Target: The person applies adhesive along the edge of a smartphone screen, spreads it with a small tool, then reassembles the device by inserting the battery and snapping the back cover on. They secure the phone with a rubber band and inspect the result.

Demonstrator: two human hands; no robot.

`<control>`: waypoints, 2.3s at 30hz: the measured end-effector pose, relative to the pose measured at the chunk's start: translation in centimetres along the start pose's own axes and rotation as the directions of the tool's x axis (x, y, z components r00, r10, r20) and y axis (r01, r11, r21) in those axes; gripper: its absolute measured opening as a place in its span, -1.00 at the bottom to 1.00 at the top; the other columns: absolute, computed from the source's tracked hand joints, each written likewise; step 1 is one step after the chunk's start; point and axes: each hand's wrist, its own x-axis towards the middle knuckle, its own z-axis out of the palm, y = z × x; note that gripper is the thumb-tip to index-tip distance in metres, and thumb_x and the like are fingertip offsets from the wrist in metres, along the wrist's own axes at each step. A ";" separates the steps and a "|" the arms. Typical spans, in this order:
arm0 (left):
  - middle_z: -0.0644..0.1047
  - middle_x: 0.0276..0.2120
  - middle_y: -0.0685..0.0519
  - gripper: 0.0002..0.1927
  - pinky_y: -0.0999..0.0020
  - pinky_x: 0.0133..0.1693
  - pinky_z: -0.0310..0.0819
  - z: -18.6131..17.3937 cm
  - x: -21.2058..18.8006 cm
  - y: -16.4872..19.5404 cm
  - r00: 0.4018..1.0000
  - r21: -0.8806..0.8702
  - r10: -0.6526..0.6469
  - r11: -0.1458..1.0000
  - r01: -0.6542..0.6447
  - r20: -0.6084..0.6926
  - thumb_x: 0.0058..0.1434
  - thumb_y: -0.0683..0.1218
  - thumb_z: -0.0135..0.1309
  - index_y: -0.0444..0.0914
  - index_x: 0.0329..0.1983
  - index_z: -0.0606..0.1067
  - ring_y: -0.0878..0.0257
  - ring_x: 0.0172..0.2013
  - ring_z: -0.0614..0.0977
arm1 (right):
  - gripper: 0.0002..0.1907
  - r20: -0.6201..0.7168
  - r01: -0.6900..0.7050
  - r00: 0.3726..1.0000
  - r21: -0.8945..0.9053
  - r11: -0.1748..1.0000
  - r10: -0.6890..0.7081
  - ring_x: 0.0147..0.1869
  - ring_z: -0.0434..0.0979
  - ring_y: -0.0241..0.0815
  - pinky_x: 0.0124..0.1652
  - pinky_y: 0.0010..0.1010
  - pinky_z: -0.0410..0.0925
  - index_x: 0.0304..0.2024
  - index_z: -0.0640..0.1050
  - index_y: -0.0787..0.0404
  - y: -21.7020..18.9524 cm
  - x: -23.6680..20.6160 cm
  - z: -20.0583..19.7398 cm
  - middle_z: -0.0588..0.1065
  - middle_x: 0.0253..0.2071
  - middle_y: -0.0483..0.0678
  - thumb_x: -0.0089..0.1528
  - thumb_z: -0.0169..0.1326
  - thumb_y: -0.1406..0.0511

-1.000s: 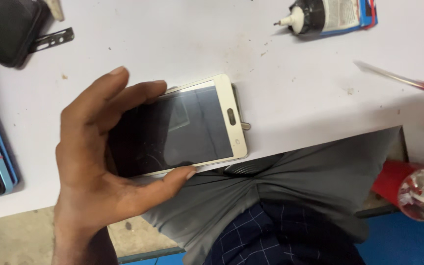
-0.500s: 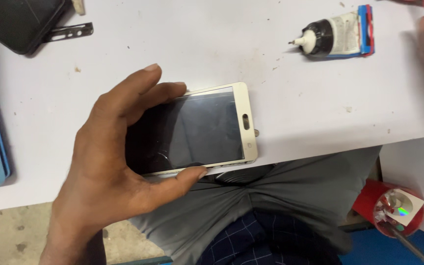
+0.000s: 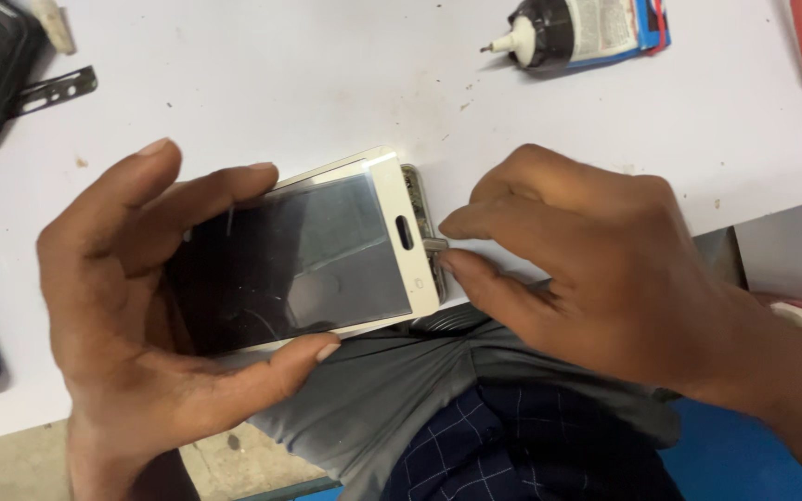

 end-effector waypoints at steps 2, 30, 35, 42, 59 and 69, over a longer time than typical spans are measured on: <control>0.47 0.22 -0.26 0.08 0.23 0.22 0.56 0.1 -0.1 0.2 1.000 0.001 -0.028 1.000 0.028 -0.003 0.02 -0.09 0.48 -0.26 0.47 0.03 0.04 0.27 0.59 | -0.85 -0.017 -0.023 1.000 0.023 0.999 0.024 -0.55 0.53 -0.42 -0.65 -0.59 0.28 -0.21 0.62 0.29 -0.3 0.2 0.1 0.54 -0.31 -0.08 0.20 0.28 0.35; 0.47 0.24 -0.29 0.09 0.21 0.22 0.55 0.3 0.7 0.6 0.996 0.047 -0.089 0.995 0.089 -0.003 -0.02 -0.08 0.46 -0.28 0.44 0.01 0.01 0.28 0.59 | -0.69 0.008 0.026 1.000 0.153 0.988 -0.027 -0.41 0.58 -0.34 -0.55 -0.56 0.38 -0.03 0.58 0.29 0.2 1.6 0.0 0.49 -0.17 0.00 0.16 0.24 0.39; 0.46 0.26 -0.29 0.09 0.21 0.21 0.56 0.4 0.8 0.8 0.991 0.027 -0.132 0.991 0.132 -0.010 -0.01 -0.09 0.46 -0.27 0.45 0.01 0.02 0.26 0.59 | -0.81 0.065 0.023 0.997 0.141 0.990 -0.032 -0.46 0.56 -0.40 -0.56 -0.56 0.36 -0.12 0.62 0.23 0.9 2.1 -0.1 0.51 -0.17 -0.03 0.19 0.23 0.39; 0.47 0.26 -0.27 0.08 0.18 0.25 0.56 0.6 0.8 0.7 0.986 0.023 -0.162 0.986 0.163 -0.029 -0.01 -0.08 0.47 -0.25 0.45 0.02 0.03 0.26 0.59 | -0.73 0.054 -0.023 0.998 0.155 0.988 0.014 -0.43 0.57 -0.36 -0.54 -0.52 0.36 -0.07 0.62 0.25 1.0 2.3 0.1 0.50 -0.21 -0.07 0.17 0.24 0.37; 0.48 0.25 -0.27 0.09 0.18 0.24 0.56 0.5 0.8 0.6 0.987 0.030 -0.159 0.987 0.160 -0.026 -0.03 -0.08 0.47 -0.25 0.45 0.02 0.03 0.26 0.60 | -0.65 0.007 -0.022 1.000 0.145 0.989 0.022 -0.32 0.62 -0.33 -0.42 -0.53 0.45 -0.02 0.59 0.30 0.7 2.2 0.3 0.51 -0.16 -0.06 0.14 0.28 0.34; 0.42 0.19 -0.29 0.07 0.15 0.24 0.51 0.3 1.4 -0.4 0.999 0.096 -0.035 0.995 0.032 0.033 -0.05 -0.10 0.46 -0.30 0.39 0.01 -0.03 0.27 0.55 | -0.56 -0.013 -0.161 0.985 0.259 0.952 0.170 -0.49 0.39 -0.51 -0.54 -0.63 0.21 0.05 0.56 0.32 1.3 1.1 -0.4 0.48 -0.14 -0.03 0.08 0.14 0.48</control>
